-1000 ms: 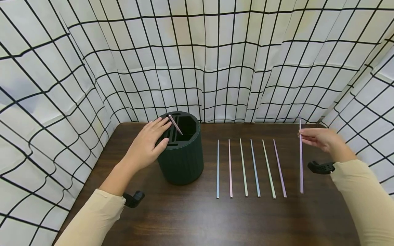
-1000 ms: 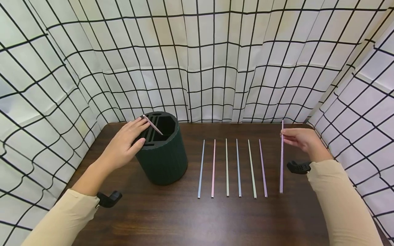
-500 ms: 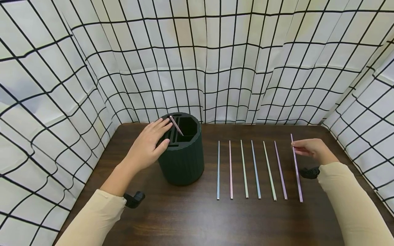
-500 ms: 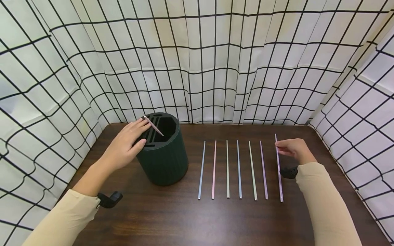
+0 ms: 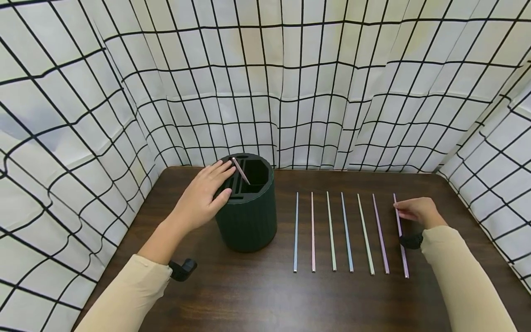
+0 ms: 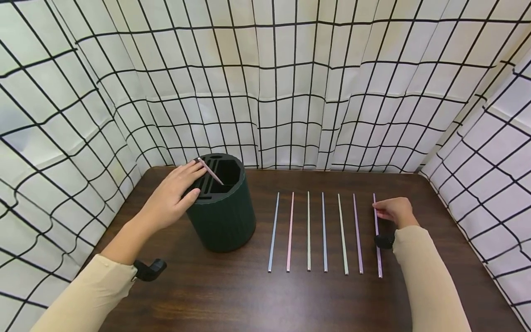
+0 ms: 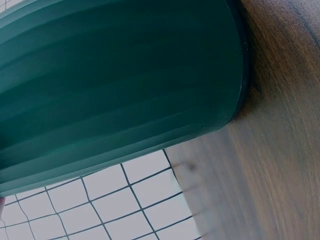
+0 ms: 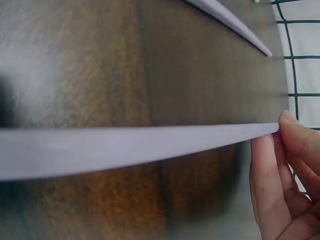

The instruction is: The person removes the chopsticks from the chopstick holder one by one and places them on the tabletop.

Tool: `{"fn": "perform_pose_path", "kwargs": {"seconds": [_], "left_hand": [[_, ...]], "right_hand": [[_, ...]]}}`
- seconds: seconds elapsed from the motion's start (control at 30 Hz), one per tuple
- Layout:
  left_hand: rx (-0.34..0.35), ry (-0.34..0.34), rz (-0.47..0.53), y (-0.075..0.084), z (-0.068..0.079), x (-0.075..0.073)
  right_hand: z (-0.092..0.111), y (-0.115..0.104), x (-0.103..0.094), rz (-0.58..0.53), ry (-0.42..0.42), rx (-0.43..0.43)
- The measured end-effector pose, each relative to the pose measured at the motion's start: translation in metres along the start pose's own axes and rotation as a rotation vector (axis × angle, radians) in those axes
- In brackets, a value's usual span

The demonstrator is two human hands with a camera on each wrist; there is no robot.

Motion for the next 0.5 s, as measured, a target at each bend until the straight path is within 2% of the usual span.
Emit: {"fn": "perform_pose_path", "kwargs": {"seconds": [0.13,0.27,0.4,0.5], "left_hand": [[0.003,-0.002,0.002,0.001,-0.002,-0.001],[0.0,0.0,0.001,0.001,-0.004,-0.002],[-0.004,-0.009,-0.004,0.0,-0.003,-0.002],[-0.005,-0.022,-0.006,0.0,-0.001,0.0]], "right_hand": [[0.003,-0.004,-0.004,0.041,0.067,-0.013],[0.005,-0.017,-0.002,0.077,0.1,-0.092],[0.01,-0.032,0.014,0.099,0.043,-0.197],[0.015,-0.04,0.036,0.116,-0.038,-0.247]]}}
Point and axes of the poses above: each hand's wrist, its own z-axis away from the middle knuckle, its own x-axis out of the palm, y = z × x, the point moved 6 cm from there along -z, towards the middle knuckle, and after that the axes turned 15 degrees about -z, right-handed, at the moved point
